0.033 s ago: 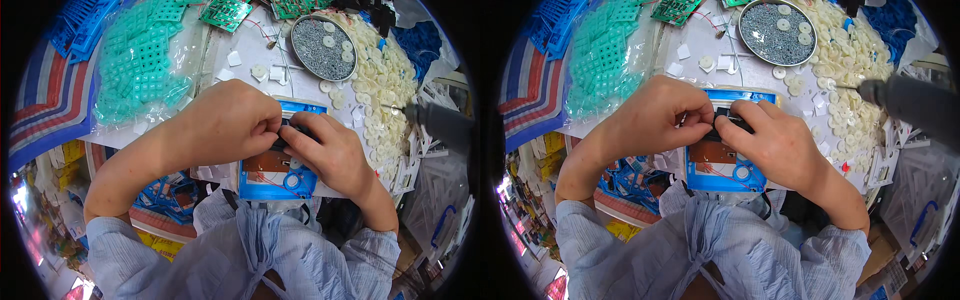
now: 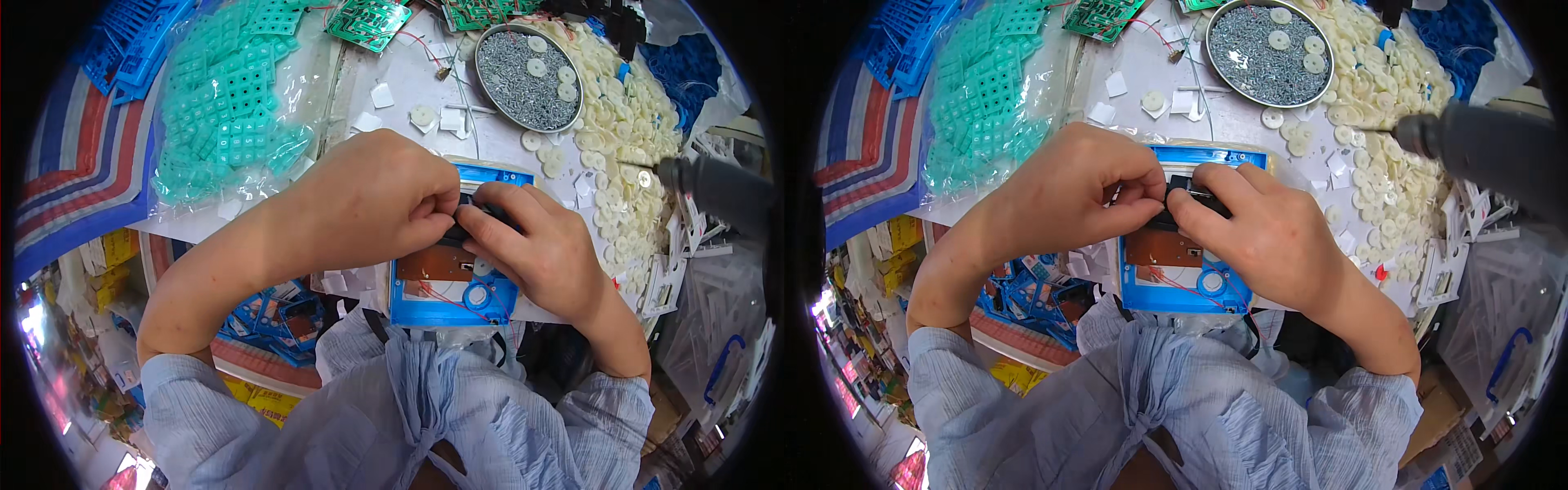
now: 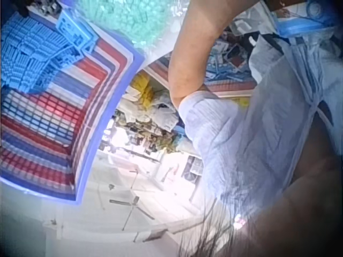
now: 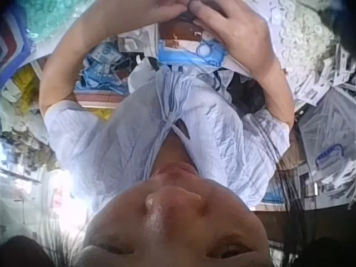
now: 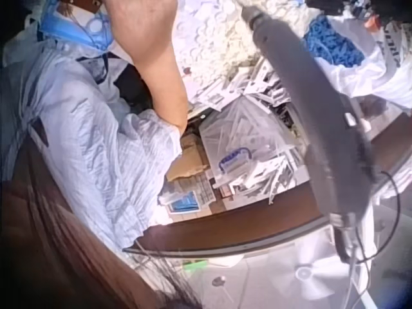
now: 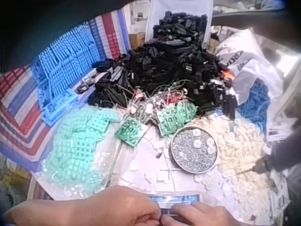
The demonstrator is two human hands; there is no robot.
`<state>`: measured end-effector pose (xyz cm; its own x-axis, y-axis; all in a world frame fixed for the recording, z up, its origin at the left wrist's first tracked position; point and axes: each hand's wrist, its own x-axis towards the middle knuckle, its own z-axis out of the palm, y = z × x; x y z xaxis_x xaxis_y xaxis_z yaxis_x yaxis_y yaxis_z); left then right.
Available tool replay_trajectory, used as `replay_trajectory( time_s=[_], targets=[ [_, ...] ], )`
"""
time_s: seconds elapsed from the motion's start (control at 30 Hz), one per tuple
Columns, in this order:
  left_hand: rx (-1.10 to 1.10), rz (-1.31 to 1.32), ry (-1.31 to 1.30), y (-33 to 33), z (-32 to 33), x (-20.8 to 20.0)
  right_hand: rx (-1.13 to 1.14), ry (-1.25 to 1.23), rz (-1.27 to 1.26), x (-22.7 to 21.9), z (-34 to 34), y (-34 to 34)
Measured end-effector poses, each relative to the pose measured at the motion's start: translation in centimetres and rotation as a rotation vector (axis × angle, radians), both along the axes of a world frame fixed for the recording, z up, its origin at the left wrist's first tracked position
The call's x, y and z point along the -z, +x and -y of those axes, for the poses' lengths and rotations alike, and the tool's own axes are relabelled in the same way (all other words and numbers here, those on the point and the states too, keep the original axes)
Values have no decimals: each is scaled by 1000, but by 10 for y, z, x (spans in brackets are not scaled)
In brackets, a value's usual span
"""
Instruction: Assembling a blue electronic device by placing buttons, a circuit board, and securing parts with an electric screwdriver.
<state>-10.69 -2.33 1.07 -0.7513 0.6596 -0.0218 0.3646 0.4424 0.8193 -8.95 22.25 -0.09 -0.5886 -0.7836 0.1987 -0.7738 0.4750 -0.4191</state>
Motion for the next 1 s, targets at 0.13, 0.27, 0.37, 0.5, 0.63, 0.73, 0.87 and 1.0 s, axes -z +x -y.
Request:
replay_trajectory(
  time_s=[0.13, 0.27, 0.37, 0.5, 0.63, 0.73, 0.87, 1.0],
  targets=[
    [16, -76, 6, -1, -1, 5, 5, 25, 41, -1, -1, 1],
    [21, -82, -19, -2, 1, 7, 14, 57, 71, -2, -1, 2],
    [12, -151, -8, -2, 2, 12, -2, 52, 47, -1, -2, 1],
    [29, -143, -31, -5, 1, 10, -26, -2, -8, 2, -3, -1],
    [11, 25, -78, -8, 1, 0, -27, 52, 9, -3, -1, -1],
    [-57, 234, -68, -8, 1, -1, -28, 76, 7, -6, 0, -1],
    [-125, 427, -35, -9, 2, 5, -28, 86, 13, -7, 0, -1],
    [-114, 394, -122, -15, -3, -7, -31, 84, 0, -6, 0, -1]
  ],
)
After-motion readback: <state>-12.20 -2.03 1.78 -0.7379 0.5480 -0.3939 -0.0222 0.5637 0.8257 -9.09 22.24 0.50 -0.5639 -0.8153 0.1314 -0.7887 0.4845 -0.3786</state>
